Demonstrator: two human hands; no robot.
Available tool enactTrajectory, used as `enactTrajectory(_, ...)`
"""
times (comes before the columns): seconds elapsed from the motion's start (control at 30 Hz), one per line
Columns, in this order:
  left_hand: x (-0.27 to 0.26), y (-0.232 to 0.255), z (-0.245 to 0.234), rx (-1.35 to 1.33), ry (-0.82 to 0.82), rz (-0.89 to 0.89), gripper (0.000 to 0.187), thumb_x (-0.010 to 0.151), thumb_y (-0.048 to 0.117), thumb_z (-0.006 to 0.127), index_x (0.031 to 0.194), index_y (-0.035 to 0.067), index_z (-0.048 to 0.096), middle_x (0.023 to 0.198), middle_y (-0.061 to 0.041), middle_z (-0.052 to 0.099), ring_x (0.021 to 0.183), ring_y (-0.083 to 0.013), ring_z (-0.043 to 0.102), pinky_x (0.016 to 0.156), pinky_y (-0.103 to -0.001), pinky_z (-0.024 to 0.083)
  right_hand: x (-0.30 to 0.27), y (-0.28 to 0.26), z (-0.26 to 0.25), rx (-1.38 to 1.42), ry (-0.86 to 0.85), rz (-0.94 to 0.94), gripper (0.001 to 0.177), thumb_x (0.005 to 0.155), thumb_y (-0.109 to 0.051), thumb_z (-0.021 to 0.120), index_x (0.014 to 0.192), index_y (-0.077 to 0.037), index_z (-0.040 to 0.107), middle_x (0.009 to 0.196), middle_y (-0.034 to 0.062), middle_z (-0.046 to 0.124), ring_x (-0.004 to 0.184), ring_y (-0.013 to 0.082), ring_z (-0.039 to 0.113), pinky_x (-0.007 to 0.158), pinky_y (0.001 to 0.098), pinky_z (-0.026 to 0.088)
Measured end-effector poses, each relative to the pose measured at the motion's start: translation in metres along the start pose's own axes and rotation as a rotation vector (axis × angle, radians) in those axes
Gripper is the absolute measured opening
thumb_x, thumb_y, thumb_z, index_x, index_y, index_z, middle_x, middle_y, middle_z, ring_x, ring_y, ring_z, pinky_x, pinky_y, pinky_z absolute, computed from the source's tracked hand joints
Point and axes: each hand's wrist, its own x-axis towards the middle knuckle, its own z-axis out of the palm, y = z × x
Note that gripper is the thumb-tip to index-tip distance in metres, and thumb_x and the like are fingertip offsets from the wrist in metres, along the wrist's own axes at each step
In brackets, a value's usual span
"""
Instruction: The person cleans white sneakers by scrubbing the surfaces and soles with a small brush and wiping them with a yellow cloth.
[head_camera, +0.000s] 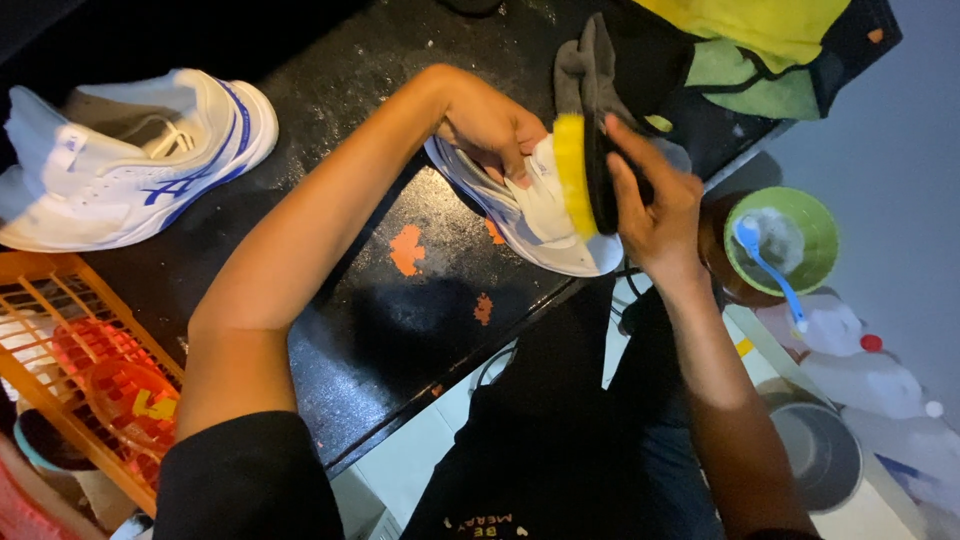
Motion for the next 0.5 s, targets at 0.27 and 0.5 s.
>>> enactTrajectory(0.27,0.014,-0.006,-0.01,0.065,-0.104,-0.024,0.019,0.087,0.0,0.052,0.103,-0.004,0.061,0.09,-0.007,0.067,0.07,-0.008,0.06,0.057,-0.016,0.047,-0.042,0.02,-0.004,-0.016,-0.053,0.026,0.032,0.094,-0.007,0.053,0.125,0.0,0.05,0.124,0.0187,0.057,0.088,0.0162,0.058,0.076,0.0247,0.045)
enactTrajectory(0.5,0.009,-0.004,-0.012,0.104,0.124,-0.145,0.014,0.088,0.003,0.055,0.096,-0.005,0.062,0.089,-0.009,0.066,0.068,-0.0089,0.058,0.054,-0.016,0.046,0.032,-0.011,0.001,0.068,0.035,-0.052,0.026,0.097,-0.005,0.051,0.122,0.0,0.053,0.12,0.0161,0.06,0.108,0.0205,0.059,0.093,0.0273,0.041)
